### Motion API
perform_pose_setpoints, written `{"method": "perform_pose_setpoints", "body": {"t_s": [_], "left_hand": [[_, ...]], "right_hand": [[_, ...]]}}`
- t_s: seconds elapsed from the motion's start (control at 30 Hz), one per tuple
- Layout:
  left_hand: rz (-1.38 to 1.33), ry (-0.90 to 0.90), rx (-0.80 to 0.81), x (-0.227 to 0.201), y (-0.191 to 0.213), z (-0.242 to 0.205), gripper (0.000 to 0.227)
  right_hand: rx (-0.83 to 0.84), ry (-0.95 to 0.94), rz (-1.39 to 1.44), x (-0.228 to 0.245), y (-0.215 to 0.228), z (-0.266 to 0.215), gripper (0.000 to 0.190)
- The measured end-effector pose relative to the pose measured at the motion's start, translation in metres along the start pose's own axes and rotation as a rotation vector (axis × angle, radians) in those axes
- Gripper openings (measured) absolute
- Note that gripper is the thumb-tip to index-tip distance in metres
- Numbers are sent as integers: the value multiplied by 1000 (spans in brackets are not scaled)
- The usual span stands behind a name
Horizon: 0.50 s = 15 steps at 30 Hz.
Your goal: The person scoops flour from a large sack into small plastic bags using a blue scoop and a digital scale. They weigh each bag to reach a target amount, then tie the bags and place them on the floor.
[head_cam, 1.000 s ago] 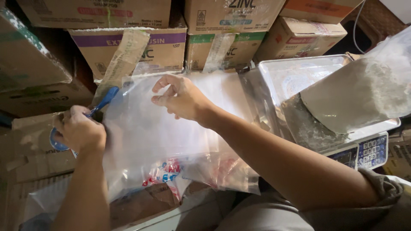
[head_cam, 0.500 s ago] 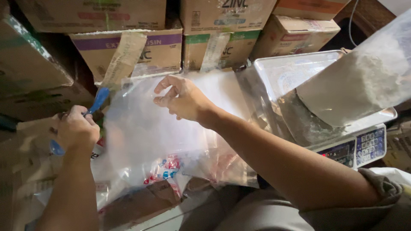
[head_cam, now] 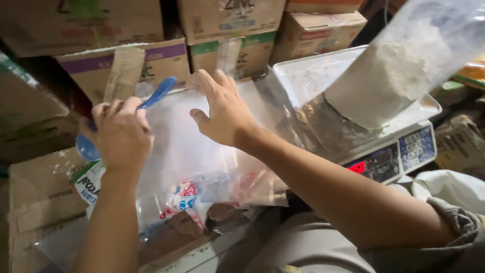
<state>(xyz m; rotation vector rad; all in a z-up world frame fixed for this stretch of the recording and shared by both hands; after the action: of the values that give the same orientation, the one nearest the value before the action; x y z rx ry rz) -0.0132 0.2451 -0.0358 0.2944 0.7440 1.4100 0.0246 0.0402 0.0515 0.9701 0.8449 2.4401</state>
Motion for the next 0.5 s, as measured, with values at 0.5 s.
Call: {"method": "perform_pose_setpoints", "body": {"t_s": [0.5], "left_hand": [[-362, -295, 192, -213, 21, 29, 14]], "right_hand": [[-234, 92, -475, -16, 107, -78, 72]]}}
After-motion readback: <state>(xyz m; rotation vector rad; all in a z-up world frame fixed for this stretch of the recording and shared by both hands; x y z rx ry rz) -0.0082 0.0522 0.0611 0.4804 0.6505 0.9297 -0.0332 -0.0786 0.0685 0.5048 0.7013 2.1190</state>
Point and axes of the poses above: each hand's wrist, its own z-axis towards the middle knuckle, its own y-axis out of the back of the hand, x = y × z, the point moved 5 cm from there along z, towards the middle knuckle, and after that the axes turned 9 degrees about -x, right-handed, at the moved point
